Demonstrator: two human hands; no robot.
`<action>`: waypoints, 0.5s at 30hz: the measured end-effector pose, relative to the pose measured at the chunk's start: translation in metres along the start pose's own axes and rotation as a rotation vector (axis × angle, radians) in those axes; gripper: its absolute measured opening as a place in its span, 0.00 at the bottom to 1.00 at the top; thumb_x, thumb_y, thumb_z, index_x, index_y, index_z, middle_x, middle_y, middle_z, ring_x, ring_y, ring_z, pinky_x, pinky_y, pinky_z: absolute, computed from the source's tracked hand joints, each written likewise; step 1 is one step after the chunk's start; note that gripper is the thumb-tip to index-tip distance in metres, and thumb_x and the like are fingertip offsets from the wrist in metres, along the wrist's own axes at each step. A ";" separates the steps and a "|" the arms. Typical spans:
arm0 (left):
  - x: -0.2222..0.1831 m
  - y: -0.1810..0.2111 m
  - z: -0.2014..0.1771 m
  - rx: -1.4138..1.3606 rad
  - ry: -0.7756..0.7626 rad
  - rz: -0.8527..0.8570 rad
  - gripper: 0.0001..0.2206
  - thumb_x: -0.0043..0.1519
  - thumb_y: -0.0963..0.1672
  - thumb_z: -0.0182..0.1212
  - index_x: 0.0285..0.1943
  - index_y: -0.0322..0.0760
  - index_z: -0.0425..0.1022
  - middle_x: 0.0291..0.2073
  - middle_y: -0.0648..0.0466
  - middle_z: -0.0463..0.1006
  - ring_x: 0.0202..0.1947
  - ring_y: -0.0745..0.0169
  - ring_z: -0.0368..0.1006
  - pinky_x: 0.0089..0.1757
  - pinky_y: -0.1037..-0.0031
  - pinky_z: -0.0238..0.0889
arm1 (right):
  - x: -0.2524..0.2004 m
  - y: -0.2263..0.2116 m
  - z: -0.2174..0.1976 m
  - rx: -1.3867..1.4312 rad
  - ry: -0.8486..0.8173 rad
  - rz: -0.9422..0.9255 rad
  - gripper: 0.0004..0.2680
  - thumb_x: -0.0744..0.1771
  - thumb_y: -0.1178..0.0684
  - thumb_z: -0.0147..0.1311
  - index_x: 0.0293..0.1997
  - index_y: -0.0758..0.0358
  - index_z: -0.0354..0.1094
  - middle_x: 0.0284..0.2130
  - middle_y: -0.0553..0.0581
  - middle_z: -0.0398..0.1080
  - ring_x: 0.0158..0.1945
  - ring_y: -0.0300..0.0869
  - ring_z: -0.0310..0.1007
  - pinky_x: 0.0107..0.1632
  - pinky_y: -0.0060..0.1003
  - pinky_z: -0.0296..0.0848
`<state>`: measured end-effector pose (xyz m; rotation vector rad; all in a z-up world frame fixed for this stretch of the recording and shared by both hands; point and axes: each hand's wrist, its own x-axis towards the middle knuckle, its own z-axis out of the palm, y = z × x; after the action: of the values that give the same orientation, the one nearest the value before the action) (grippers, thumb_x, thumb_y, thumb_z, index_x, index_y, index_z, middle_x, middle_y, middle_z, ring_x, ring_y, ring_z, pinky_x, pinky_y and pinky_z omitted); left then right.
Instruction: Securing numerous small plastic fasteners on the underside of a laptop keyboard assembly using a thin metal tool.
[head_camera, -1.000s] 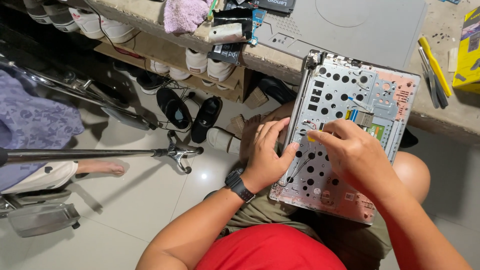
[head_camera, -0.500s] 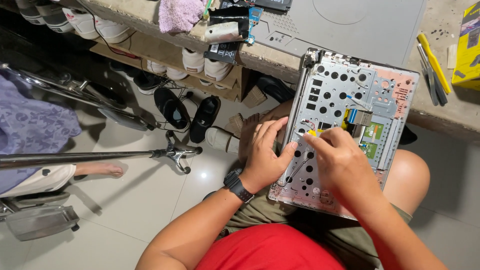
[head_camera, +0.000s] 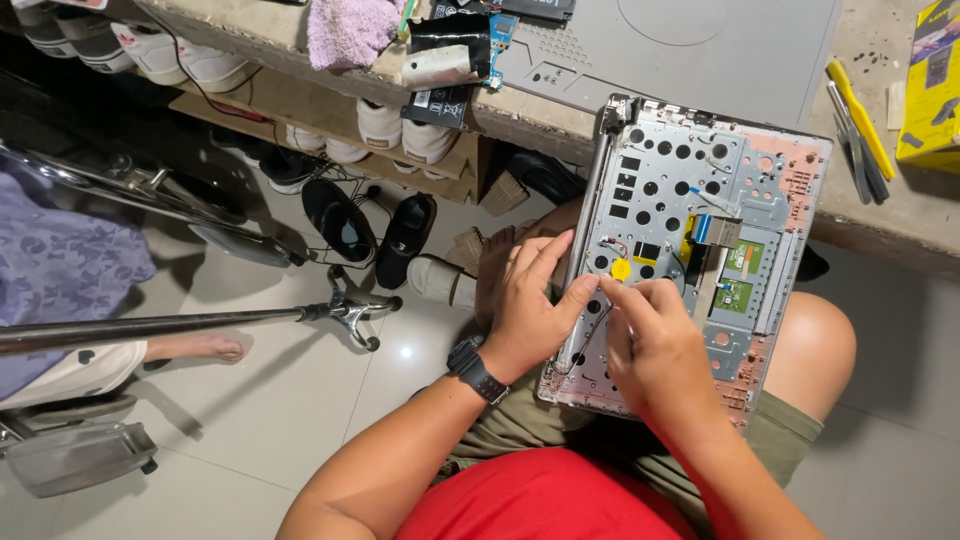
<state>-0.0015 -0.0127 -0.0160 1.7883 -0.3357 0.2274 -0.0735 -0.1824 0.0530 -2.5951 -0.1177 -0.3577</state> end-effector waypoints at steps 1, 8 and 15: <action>0.000 -0.001 0.000 -0.002 -0.003 0.000 0.27 0.71 0.50 0.73 0.75 0.30 0.79 0.56 0.42 0.81 0.56 0.36 0.77 0.58 0.52 0.68 | -0.002 -0.004 0.002 -0.002 0.001 0.003 0.15 0.71 0.63 0.58 0.63 0.53 0.82 0.44 0.57 0.76 0.40 0.59 0.83 0.36 0.50 0.83; 0.000 -0.007 0.000 0.010 -0.023 0.011 0.26 0.71 0.49 0.72 0.75 0.30 0.79 0.56 0.43 0.81 0.56 0.37 0.77 0.57 0.54 0.67 | -0.002 -0.026 0.009 0.114 0.103 0.115 0.15 0.68 0.63 0.61 0.60 0.58 0.84 0.38 0.56 0.75 0.35 0.54 0.82 0.33 0.45 0.80; -0.001 -0.013 -0.002 -0.019 -0.050 0.003 0.25 0.72 0.47 0.71 0.76 0.29 0.79 0.57 0.42 0.80 0.57 0.36 0.77 0.58 0.55 0.66 | -0.005 -0.030 0.034 0.215 0.190 0.218 0.14 0.67 0.62 0.63 0.58 0.61 0.82 0.34 0.52 0.75 0.29 0.47 0.80 0.26 0.42 0.77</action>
<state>0.0020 -0.0077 -0.0277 1.7770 -0.3744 0.1813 -0.0754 -0.1399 0.0377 -2.3200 0.1821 -0.4803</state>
